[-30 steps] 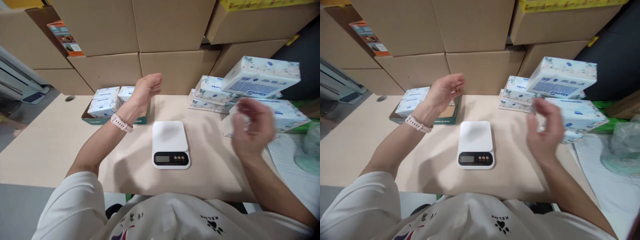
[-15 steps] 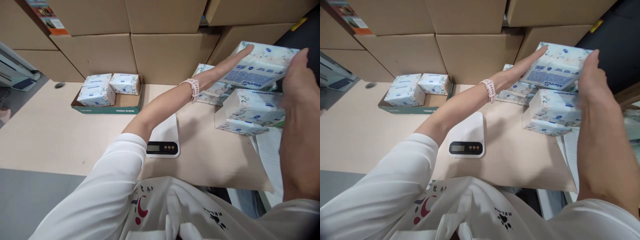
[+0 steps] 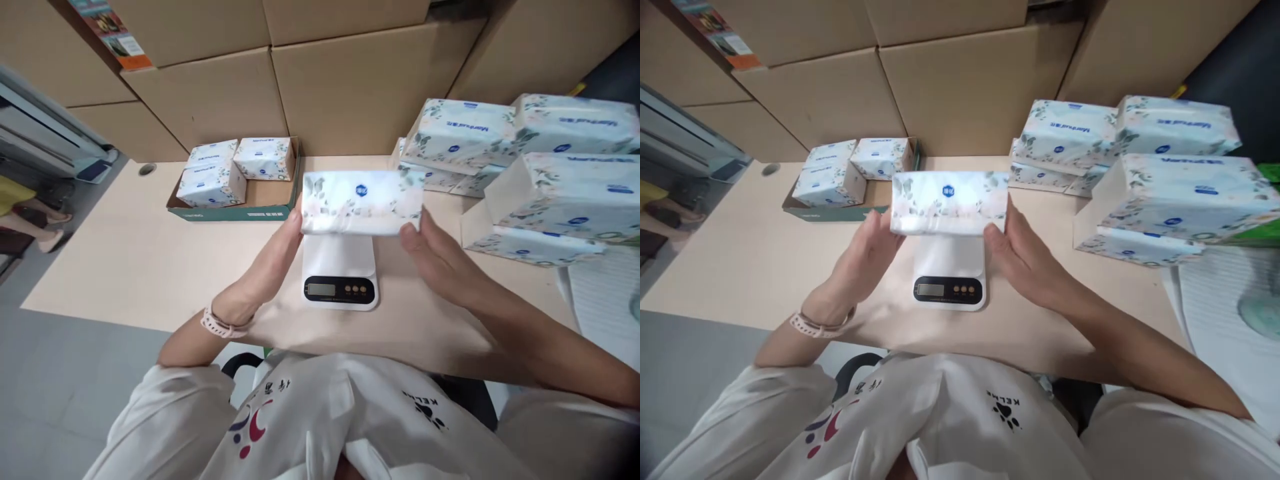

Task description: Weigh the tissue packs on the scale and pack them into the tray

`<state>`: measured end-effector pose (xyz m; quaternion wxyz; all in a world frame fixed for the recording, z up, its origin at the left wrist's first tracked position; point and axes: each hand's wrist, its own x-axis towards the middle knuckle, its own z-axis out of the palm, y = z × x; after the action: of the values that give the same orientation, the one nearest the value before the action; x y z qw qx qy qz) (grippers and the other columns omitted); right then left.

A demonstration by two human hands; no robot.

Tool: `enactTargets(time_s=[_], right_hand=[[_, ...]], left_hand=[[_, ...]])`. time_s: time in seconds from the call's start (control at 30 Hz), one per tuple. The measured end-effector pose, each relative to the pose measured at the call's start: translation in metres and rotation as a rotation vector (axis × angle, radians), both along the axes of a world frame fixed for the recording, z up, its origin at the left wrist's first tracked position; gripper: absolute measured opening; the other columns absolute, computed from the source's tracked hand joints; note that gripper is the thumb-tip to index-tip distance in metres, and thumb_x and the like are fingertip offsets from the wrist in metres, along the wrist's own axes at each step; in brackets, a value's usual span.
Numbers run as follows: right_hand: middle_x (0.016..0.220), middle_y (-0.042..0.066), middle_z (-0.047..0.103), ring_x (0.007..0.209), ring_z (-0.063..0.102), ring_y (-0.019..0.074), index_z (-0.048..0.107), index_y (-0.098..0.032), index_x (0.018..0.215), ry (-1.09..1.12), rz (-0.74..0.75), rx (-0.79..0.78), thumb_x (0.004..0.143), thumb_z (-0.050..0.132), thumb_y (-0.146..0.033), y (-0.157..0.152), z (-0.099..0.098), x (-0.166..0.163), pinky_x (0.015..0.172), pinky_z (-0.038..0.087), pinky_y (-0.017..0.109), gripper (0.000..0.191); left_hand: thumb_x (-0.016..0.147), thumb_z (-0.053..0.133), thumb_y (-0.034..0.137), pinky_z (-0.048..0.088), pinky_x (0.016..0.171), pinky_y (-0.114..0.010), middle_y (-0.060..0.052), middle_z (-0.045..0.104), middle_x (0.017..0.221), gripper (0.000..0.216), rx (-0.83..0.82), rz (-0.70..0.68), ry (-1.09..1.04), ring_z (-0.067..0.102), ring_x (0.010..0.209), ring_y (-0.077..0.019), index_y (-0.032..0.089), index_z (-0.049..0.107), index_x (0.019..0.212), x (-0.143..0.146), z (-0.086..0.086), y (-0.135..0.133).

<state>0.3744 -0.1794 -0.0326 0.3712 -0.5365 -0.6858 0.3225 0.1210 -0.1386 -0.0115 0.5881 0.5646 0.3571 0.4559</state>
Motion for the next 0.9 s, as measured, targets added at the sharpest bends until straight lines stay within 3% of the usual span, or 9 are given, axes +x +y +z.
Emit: enactTargets(time_s=[0.1,0.23,0.6,0.8,0.9], right_hand=[[0.168,0.006,0.057,0.161,0.049,0.0379,0.045,-0.038,0.164,0.006,0.012,-0.068,0.104,0.035,-0.079,0.001,-0.024,-0.006,0.134,0.039,0.068,0.074],[0.167,0.004,0.058,0.159,0.051,0.0365,0.048,-0.04,0.162,0.012,0.017,-0.11,0.104,0.038,-0.078,0.002,-0.039,-0.006,0.133,0.041,0.067,0.07],[0.159,0.002,0.066,0.155,0.056,0.0349,0.057,-0.042,0.154,0.035,-0.029,-0.118,0.105,0.039,-0.075,0.004,-0.043,-0.013,0.132,0.043,0.066,0.062],[0.166,0.005,0.058,0.155,0.056,0.0283,0.046,-0.04,0.159,0.238,-0.116,0.003,0.102,0.062,-0.062,0.012,-0.074,-0.009,0.13,0.05,0.056,0.063],[0.175,0.008,0.047,0.16,0.05,0.0258,0.045,-0.037,0.152,0.299,-0.114,0.105,0.098,0.07,-0.057,0.014,-0.093,-0.009,0.133,0.046,0.056,0.063]], left_hand=[[0.098,0.062,0.073,0.027,0.143,-0.056,-0.003,0.068,0.156,0.055,-0.119,-0.109,-0.003,0.025,0.173,-0.0331,0.029,0.079,0.128,-0.011,-0.024,-0.007],[0.099,0.06,0.075,0.026,0.144,-0.055,-0.002,0.068,0.157,0.058,-0.175,-0.137,-0.033,0.029,0.172,-0.0325,0.029,0.078,0.13,-0.017,-0.04,-0.003],[0.098,0.062,0.074,0.027,0.143,-0.055,-0.001,0.069,0.156,0.056,-0.239,-0.203,-0.068,0.035,0.169,-0.0333,0.031,0.08,0.128,-0.021,-0.051,0.005],[0.097,0.065,0.074,0.027,0.142,-0.052,0.0,0.055,0.17,0.058,-0.039,-0.037,-0.05,0.034,0.17,-0.031,0.035,0.073,0.138,-0.026,-0.061,0.016],[0.096,0.07,0.07,0.034,0.138,-0.051,-0.003,0.054,0.17,0.049,-0.037,0.028,-0.078,0.044,0.164,-0.0318,0.032,0.077,0.125,-0.029,-0.071,0.017]])
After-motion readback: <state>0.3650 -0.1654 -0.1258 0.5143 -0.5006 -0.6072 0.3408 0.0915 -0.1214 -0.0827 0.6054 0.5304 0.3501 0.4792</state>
